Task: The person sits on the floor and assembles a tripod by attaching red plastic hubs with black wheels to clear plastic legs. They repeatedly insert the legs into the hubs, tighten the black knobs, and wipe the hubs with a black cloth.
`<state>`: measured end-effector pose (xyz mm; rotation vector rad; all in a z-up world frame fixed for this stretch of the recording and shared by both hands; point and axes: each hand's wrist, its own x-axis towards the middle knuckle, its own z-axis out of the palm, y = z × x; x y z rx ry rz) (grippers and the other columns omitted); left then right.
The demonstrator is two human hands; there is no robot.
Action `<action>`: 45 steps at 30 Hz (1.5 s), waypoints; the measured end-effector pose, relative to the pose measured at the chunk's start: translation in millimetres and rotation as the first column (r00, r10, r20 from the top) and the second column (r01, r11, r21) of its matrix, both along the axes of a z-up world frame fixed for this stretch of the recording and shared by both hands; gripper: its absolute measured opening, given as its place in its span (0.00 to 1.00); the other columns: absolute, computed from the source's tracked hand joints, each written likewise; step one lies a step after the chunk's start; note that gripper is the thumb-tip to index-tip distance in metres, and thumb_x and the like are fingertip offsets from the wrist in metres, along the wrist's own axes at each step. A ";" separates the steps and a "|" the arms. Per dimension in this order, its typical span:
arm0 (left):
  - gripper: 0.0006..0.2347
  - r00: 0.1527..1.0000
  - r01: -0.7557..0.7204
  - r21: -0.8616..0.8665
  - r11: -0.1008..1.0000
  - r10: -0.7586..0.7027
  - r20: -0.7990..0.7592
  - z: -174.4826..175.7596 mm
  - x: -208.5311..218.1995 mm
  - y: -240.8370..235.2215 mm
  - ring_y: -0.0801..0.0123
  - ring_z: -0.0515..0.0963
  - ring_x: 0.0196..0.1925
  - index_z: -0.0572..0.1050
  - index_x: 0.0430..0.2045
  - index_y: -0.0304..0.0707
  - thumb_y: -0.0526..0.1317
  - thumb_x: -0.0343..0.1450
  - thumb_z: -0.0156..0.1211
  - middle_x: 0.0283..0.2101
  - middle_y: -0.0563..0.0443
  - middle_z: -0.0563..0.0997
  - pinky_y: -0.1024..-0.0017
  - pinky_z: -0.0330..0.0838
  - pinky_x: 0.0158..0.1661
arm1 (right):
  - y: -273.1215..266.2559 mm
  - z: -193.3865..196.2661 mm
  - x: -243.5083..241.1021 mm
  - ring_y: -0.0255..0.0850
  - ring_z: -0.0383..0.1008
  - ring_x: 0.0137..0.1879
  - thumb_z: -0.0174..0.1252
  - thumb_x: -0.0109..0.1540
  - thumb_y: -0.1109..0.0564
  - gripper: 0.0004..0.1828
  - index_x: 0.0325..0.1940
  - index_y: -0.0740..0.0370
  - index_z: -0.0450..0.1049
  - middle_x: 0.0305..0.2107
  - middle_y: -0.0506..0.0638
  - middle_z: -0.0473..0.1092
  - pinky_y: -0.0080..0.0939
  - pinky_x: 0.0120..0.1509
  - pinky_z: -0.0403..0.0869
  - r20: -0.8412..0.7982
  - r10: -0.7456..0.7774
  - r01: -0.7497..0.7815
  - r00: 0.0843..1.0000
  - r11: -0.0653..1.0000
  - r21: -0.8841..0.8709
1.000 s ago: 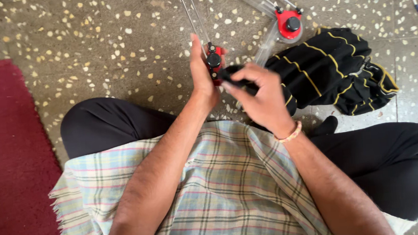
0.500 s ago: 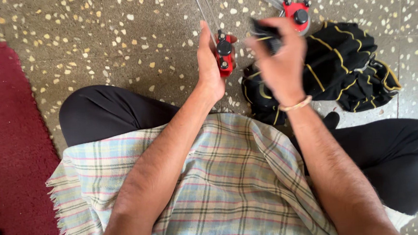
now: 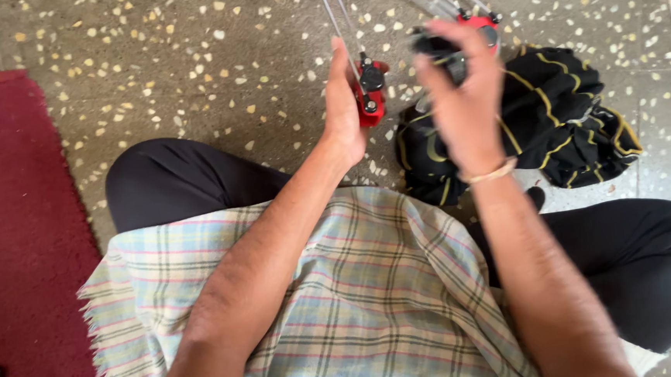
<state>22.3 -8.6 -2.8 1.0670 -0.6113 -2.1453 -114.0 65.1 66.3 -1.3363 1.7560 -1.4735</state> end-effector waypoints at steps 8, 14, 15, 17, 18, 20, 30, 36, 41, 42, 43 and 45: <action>0.32 0.998 -0.031 0.007 0.999 0.032 -0.045 -0.1 1.8 -0.9 0.74 0.73 0.25 0.78 0.30 0.38 0.70 0.72 0.40 0.26 0.55 0.76 0.73 0.68 0.28 | -2.2 -18.9 -7.4 0.35 0.68 0.51 0.69 0.64 0.66 0.23 0.62 0.62 0.73 0.49 0.47 0.70 0.35 0.59 0.71 -0.208 -0.153 0.148 0.966 0.988 -0.042; 0.32 1.000 0.025 0.036 0.999 -0.024 -0.011 1.9 0.0 -3.9 0.75 0.73 0.23 0.78 0.31 0.39 0.71 0.70 0.38 0.23 0.56 0.75 0.74 0.65 0.26 | 2.6 -5.4 17.4 0.36 0.66 0.48 0.73 0.61 0.63 0.31 0.65 0.60 0.68 0.42 0.46 0.63 0.38 0.52 0.70 -0.144 -0.017 0.015 0.989 1.000 -0.016; 0.32 0.999 0.033 0.039 0.999 -0.032 -0.013 0.7 1.3 -4.5 0.76 0.73 0.25 0.78 0.33 0.40 0.70 0.69 0.38 0.25 0.57 0.76 0.74 0.66 0.28 | 2.9 -3.1 21.9 0.37 0.66 0.48 0.74 0.56 0.63 0.34 0.64 0.61 0.68 0.42 0.48 0.63 0.38 0.52 0.69 -0.238 -0.002 -0.007 0.971 0.999 -0.038; 0.32 0.999 0.034 0.031 0.999 -0.033 -0.029 -1.0 2.5 -0.7 0.76 0.74 0.26 0.78 0.34 0.39 0.70 0.70 0.38 0.25 0.56 0.76 0.74 0.66 0.29 | 4.5 5.0 22.4 0.38 0.67 0.49 0.74 0.54 0.62 0.34 0.62 0.62 0.68 0.43 0.49 0.64 0.40 0.55 0.70 -0.297 -0.010 -0.006 0.955 0.999 -0.052; 0.33 0.999 0.027 0.008 1.000 -0.027 -0.041 -0.3 3.4 -1.6 0.74 0.73 0.25 0.78 0.33 0.37 0.71 0.71 0.38 0.25 0.55 0.74 0.73 0.65 0.28 | 0.6 9.5 21.1 0.38 0.67 0.50 0.72 0.56 0.62 0.32 0.62 0.61 0.69 0.44 0.48 0.65 0.40 0.56 0.70 -0.260 -0.033 0.019 0.965 0.998 -0.058; 0.34 0.999 0.023 -0.005 1.000 -0.023 -0.040 1.5 4.4 -3.3 0.73 0.74 0.26 0.77 0.33 0.36 0.72 0.71 0.38 0.25 0.54 0.74 0.73 0.66 0.29 | -4.3 18.5 11.8 0.38 0.69 0.53 0.68 0.61 0.62 0.26 0.63 0.60 0.71 0.47 0.47 0.67 0.41 0.60 0.72 -0.187 -0.081 0.070 0.979 0.995 -0.065; 0.29 0.990 0.052 0.041 0.998 -0.046 -0.136 -0.6 2.5 -2.5 0.71 0.74 0.31 0.75 0.34 0.39 0.69 0.72 0.42 0.28 0.53 0.74 0.69 0.72 0.35 | -8.0 5.6 -3.1 0.42 0.71 0.59 0.70 0.61 0.68 0.23 0.57 0.61 0.68 0.54 0.53 0.69 0.43 0.67 0.72 -0.335 -0.148 0.063 0.930 0.966 -0.251; 0.30 0.978 0.103 0.025 0.994 -0.097 -0.186 2.5 -3.8 -6.0 0.69 0.75 0.30 0.75 0.35 0.37 0.68 0.73 0.40 0.28 0.52 0.75 0.66 0.71 0.33 | 0.7 8.3 11.4 0.34 0.67 0.39 0.68 0.64 0.62 0.22 0.61 0.60 0.72 0.40 0.46 0.64 0.35 0.44 0.70 -0.019 -0.073 0.074 0.997 0.994 0.078; 0.30 0.984 0.114 0.089 0.989 -0.100 -0.149 -1.6 -5.2 -4.5 0.68 0.77 0.31 0.75 0.34 0.37 0.68 0.71 0.39 0.28 0.52 0.77 0.64 0.75 0.37 | -0.7 8.2 12.4 0.36 0.67 0.50 0.73 0.64 0.66 0.24 0.61 0.64 0.73 0.45 0.47 0.66 0.36 0.58 0.71 -0.383 -0.005 -0.026 0.924 0.997 -0.077; 0.31 0.984 0.113 0.075 0.991 -0.101 -0.144 -1.3 -5.5 -5.5 0.67 0.77 0.30 0.76 0.34 0.36 0.68 0.71 0.40 0.27 0.52 0.76 0.64 0.76 0.38 | -2.1 12.3 3.8 0.34 0.68 0.51 0.73 0.65 0.65 0.22 0.61 0.63 0.74 0.46 0.45 0.66 0.35 0.59 0.71 -0.366 -0.041 0.018 0.930 0.998 -0.066; 0.31 0.985 0.111 0.060 0.992 -0.102 -0.139 -1.0 -5.6 -6.5 0.66 0.76 0.29 0.76 0.34 0.34 0.69 0.71 0.41 0.26 0.51 0.75 0.63 0.76 0.38 | -2.7 16.0 -5.7 0.35 0.70 0.51 0.69 0.66 0.65 0.22 0.63 0.61 0.73 0.47 0.44 0.67 0.36 0.58 0.72 -0.155 -0.094 0.082 0.983 0.993 -0.081; 0.31 0.982 0.111 0.066 0.992 -0.099 -0.161 -2.1 -5.6 -6.3 0.67 0.76 0.30 0.76 0.34 0.35 0.69 0.71 0.42 0.27 0.51 0.76 0.63 0.76 0.38 | -0.6 15.2 -14.7 0.34 0.71 0.52 0.65 0.67 0.63 0.19 0.62 0.60 0.74 0.49 0.44 0.69 0.37 0.59 0.74 0.017 -0.137 0.138 0.990 0.987 -0.077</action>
